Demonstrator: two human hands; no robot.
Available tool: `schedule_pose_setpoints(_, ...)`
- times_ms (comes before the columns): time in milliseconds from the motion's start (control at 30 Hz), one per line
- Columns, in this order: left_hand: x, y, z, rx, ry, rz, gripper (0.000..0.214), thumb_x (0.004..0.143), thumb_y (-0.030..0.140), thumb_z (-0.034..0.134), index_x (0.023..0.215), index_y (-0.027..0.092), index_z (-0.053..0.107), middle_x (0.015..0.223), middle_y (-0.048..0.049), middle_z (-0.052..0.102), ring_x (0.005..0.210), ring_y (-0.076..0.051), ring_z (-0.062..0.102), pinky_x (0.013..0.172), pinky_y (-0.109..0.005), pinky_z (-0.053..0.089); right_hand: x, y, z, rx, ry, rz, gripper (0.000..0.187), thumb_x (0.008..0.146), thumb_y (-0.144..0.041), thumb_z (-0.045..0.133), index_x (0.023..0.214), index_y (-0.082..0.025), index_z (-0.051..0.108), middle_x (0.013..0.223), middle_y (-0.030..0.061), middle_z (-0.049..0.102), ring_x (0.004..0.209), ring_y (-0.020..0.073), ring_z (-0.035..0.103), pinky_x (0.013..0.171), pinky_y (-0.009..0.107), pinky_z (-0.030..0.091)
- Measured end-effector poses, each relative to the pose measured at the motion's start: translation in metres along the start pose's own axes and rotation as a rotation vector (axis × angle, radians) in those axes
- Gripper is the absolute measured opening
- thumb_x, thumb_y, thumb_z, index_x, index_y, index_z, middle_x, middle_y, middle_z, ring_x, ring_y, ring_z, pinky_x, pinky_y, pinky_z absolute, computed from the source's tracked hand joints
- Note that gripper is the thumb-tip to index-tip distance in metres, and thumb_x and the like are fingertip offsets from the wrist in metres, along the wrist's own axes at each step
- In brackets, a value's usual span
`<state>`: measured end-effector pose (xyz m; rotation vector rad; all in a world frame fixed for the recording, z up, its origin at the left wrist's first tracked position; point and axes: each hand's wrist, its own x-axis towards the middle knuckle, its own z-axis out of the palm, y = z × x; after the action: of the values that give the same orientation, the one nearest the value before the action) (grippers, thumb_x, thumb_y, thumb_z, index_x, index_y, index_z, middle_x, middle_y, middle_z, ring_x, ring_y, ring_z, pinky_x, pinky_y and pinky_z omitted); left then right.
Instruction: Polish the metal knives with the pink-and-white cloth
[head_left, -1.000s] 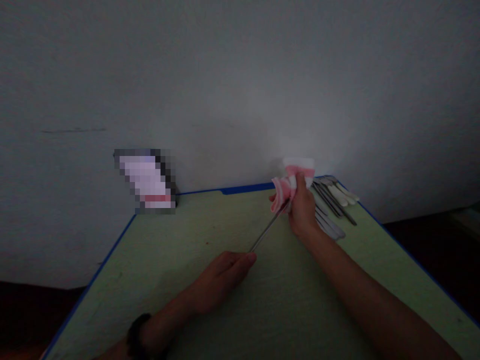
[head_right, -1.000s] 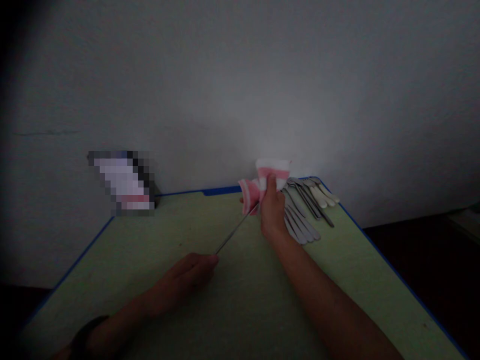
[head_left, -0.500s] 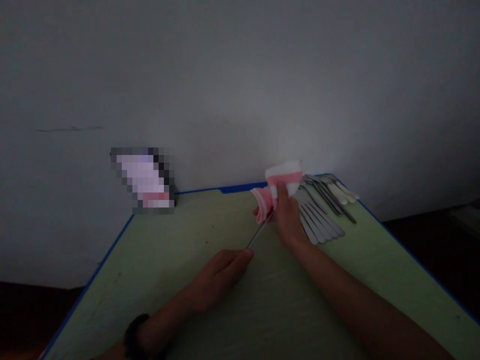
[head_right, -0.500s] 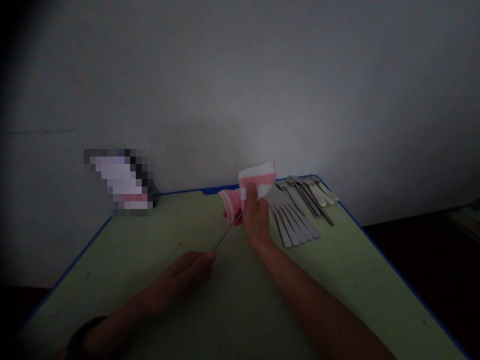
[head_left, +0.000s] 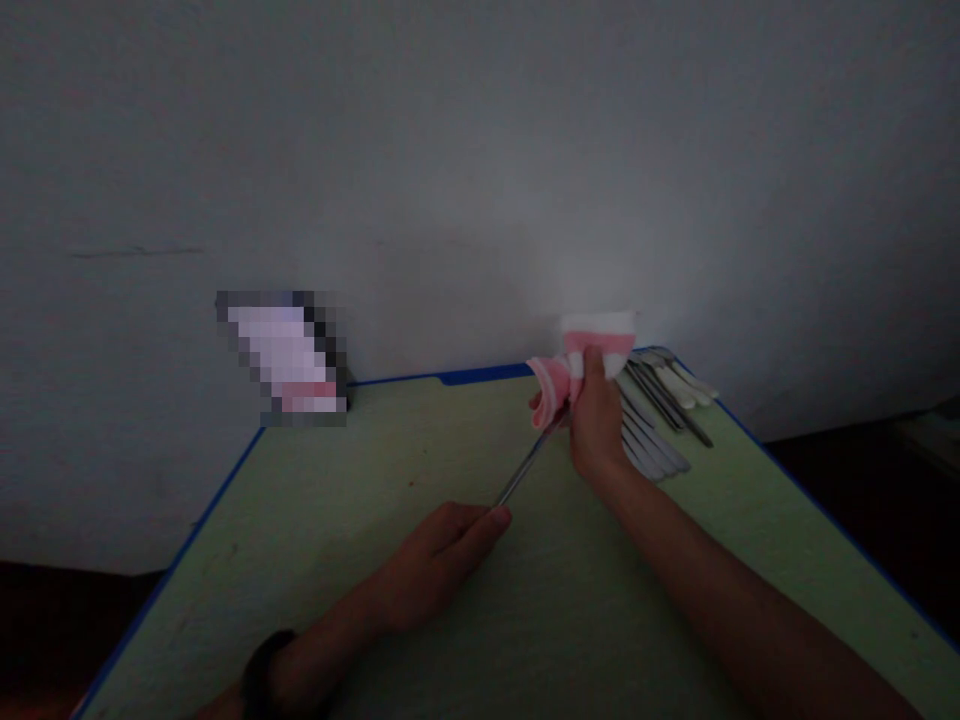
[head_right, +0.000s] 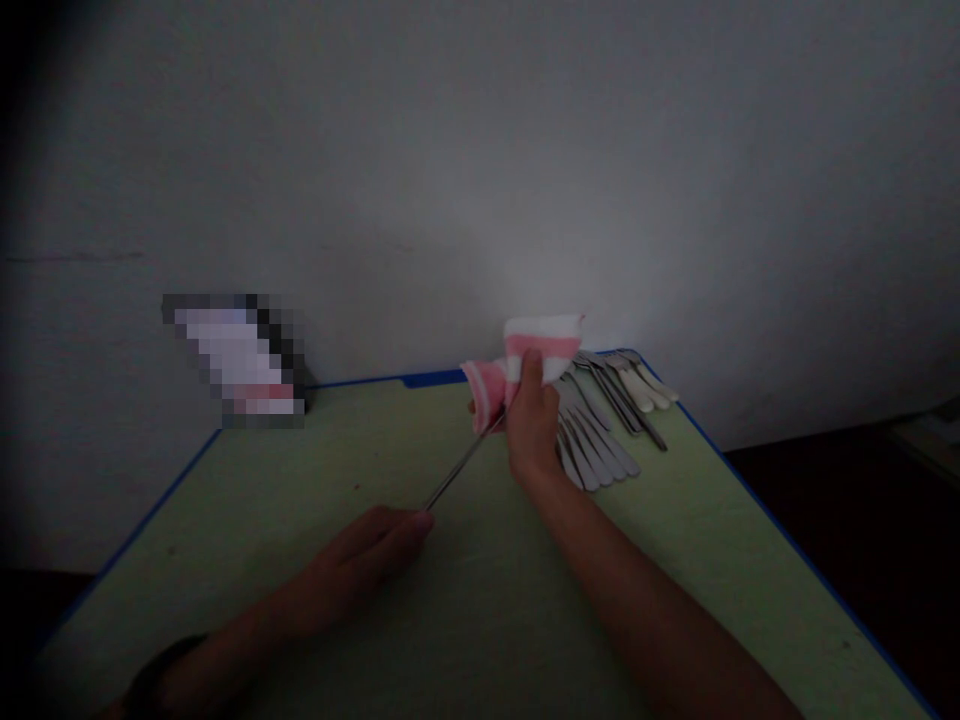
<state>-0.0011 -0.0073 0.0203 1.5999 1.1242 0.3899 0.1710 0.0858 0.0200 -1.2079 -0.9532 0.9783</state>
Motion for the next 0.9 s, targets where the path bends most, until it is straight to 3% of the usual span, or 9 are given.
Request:
schedule_pose_setpoints(167,0.001,0.0,0.001,0.098,0.054,0.0,0.045,0.088,0.049,0.035,0.059,0.017,0.048,0.055,0.0036,0.042,0.052,-0.011,0.041,0.049,-0.021,0.031,-0.015,0.001,0.008,0.014,-0.055,0.016,0.067,0.082,-0.064,0.024,0.058,-0.013,0.061,0.047,0.0073,0.06,0.04,0.0133,0.054,0.043,0.024,0.042)
schedule_pose_setpoints(367,0.004,-0.004,0.006,0.032,0.106,0.008,0.041,0.088,0.046,0.038,0.064,0.016,0.053,0.059,0.003,0.048,0.055,-0.011,0.045,0.051,-0.02,0.035,-0.031,0.002,0.017,-0.054,-0.168,0.077,0.064,0.083,-0.061,0.024,0.056,-0.014,0.06,0.046,0.0045,0.057,0.041,0.0115,0.051,0.047,0.023,0.04)
schedule_pose_setpoints(600,0.008,-0.004,0.008,-0.002,0.235,0.05,0.039,0.088,0.044,0.035,0.071,0.016,0.055,0.064,0.0,0.053,0.06,-0.013,0.047,0.058,-0.023,0.041,-0.067,0.021,0.033,-0.178,-0.248,0.195,0.053,0.077,-0.062,0.039,0.057,-0.016,0.056,0.049,0.0008,0.052,0.049,0.0121,0.048,0.05,0.025,0.034)
schedule_pose_setpoints(733,0.007,0.0,0.006,0.057,0.264,0.085,0.037,0.088,0.043,0.034,0.072,0.018,0.056,0.07,-0.0024,0.059,0.067,-0.015,0.052,0.065,-0.024,0.044,-0.061,0.024,0.033,-0.195,-0.243,0.237,0.052,0.075,-0.062,0.041,0.06,-0.015,0.057,0.056,0.0008,0.054,0.055,0.0125,0.049,0.053,0.025,0.033)
schedule_pose_setpoints(900,0.006,-0.003,0.005,0.185,0.126,0.082,0.036,0.091,0.041,0.032,0.076,0.018,0.055,0.069,0.0004,0.059,0.062,-0.014,0.053,0.06,-0.023,0.042,-0.036,0.018,0.022,-0.135,-0.149,0.186,0.051,0.074,-0.062,0.042,0.053,-0.017,0.051,0.047,-0.0016,0.048,0.045,0.0108,0.043,0.047,0.025,0.029)
